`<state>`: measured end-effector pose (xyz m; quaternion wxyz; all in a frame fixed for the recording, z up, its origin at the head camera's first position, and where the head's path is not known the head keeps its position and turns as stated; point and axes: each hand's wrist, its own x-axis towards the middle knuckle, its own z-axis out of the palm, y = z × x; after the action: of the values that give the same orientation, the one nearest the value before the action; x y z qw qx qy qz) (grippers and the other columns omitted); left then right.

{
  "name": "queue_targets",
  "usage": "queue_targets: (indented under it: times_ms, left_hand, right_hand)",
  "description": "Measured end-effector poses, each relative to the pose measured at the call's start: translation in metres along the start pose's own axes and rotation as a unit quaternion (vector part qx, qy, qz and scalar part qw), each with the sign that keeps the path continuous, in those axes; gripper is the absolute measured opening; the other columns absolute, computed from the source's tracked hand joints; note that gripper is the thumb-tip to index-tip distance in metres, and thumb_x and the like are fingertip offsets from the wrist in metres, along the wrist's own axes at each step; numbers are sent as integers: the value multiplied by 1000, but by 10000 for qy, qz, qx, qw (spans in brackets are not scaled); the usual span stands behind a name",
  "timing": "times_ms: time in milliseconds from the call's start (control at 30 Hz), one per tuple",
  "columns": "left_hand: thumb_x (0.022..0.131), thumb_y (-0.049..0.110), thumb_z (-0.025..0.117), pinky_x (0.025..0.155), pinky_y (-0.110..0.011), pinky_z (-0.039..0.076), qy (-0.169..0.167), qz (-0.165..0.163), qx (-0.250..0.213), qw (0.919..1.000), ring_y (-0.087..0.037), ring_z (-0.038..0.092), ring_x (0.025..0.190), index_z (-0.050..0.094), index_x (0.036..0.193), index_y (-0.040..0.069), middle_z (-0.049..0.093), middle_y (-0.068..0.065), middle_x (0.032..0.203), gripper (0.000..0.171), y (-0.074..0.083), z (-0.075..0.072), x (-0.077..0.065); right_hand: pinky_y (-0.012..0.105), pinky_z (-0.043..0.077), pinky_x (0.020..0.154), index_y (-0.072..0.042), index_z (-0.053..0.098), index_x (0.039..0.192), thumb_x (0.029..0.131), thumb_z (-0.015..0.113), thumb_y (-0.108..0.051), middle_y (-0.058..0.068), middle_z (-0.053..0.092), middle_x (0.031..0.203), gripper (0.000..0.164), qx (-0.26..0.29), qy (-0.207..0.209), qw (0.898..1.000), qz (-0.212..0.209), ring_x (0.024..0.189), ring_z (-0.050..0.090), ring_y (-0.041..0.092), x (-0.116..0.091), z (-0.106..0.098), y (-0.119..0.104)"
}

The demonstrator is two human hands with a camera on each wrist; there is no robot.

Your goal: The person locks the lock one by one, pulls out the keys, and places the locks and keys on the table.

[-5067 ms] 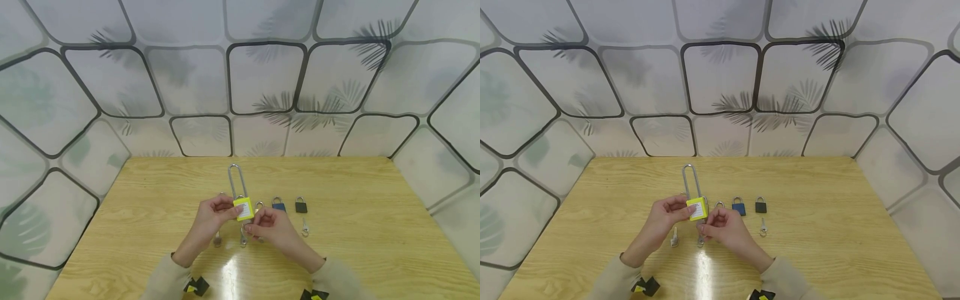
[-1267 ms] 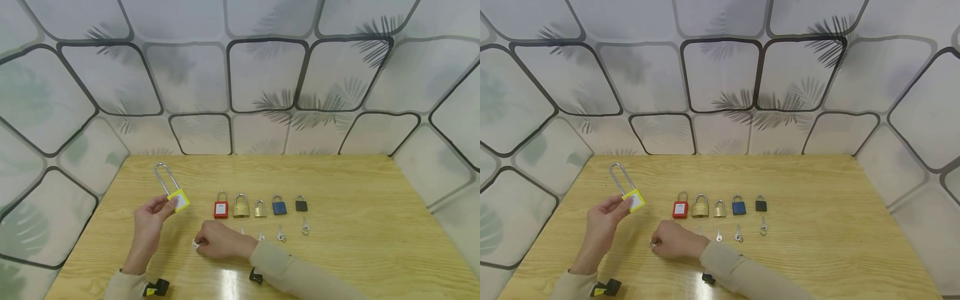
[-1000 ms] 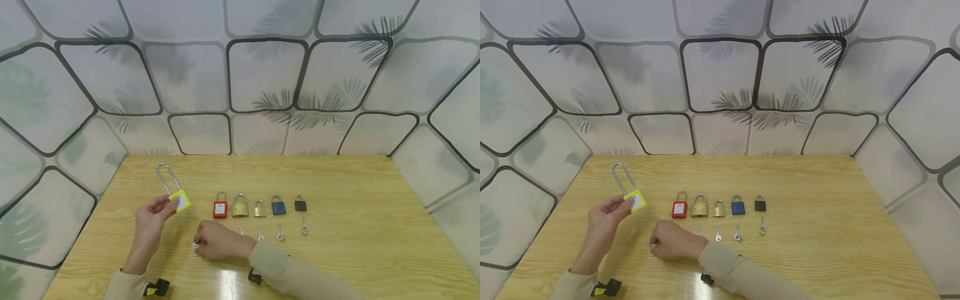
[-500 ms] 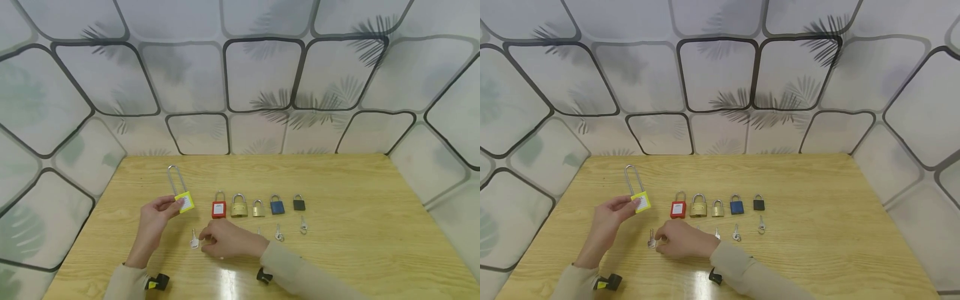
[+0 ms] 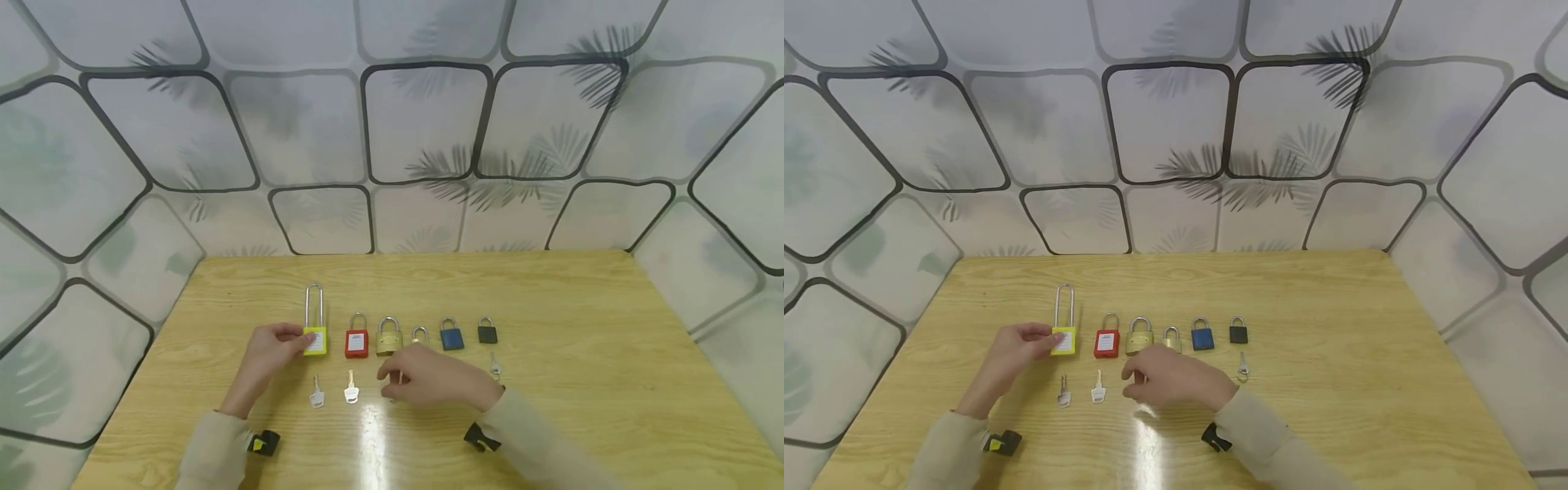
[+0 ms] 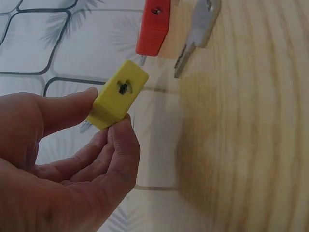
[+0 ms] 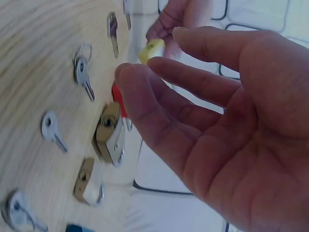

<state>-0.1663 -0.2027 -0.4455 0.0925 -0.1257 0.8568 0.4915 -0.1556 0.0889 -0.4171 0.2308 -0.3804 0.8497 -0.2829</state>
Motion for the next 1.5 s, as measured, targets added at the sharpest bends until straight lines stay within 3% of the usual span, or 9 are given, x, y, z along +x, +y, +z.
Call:
queue_targets:
  times_ms: [267,700,933,1167,1500]
  left_hand:
    - [93,23,74,72,-27,53,-120,-104,127,9998,-18,65,86,65,120,-9,71,-20,108,43,-5,2,3]
    - [94,28,74,73,-27,53,-155,-321,368,9987,-20,66,89,66,118,-7,69,-21,114,43,-10,1,2]
    - [95,32,74,75,-29,55,-148,-147,874,9960,-21,65,91,68,119,-7,71,-22,114,47,-10,1,7]
    - [93,30,73,74,-38,57,-55,358,1955,9800,-24,67,87,72,112,-8,75,-19,103,43,-5,0,5]
    - [93,24,72,80,-43,57,97,554,2175,9744,-28,68,94,73,111,-7,76,-20,105,36,-4,1,2]
  right_hand:
    - [17,50,66,-2,73,120,100,66,-18,-4,73,89,27,-26,0,9999,98,71,56,-3,-18,-13,6]
    - [18,52,71,-2,73,119,100,65,-21,-4,73,91,27,-143,39,9998,141,76,58,-3,-37,-16,14]
    - [20,52,71,-4,73,118,100,65,-24,-7,72,92,28,-109,170,9994,275,77,58,-3,-53,-23,25]
    - [21,53,72,-4,71,123,102,63,-27,-4,73,101,32,103,305,9984,475,85,61,0,-74,-29,43]
    - [23,53,70,-4,68,127,103,61,-34,-4,72,104,39,162,616,9940,890,87,63,3,-97,-40,59]
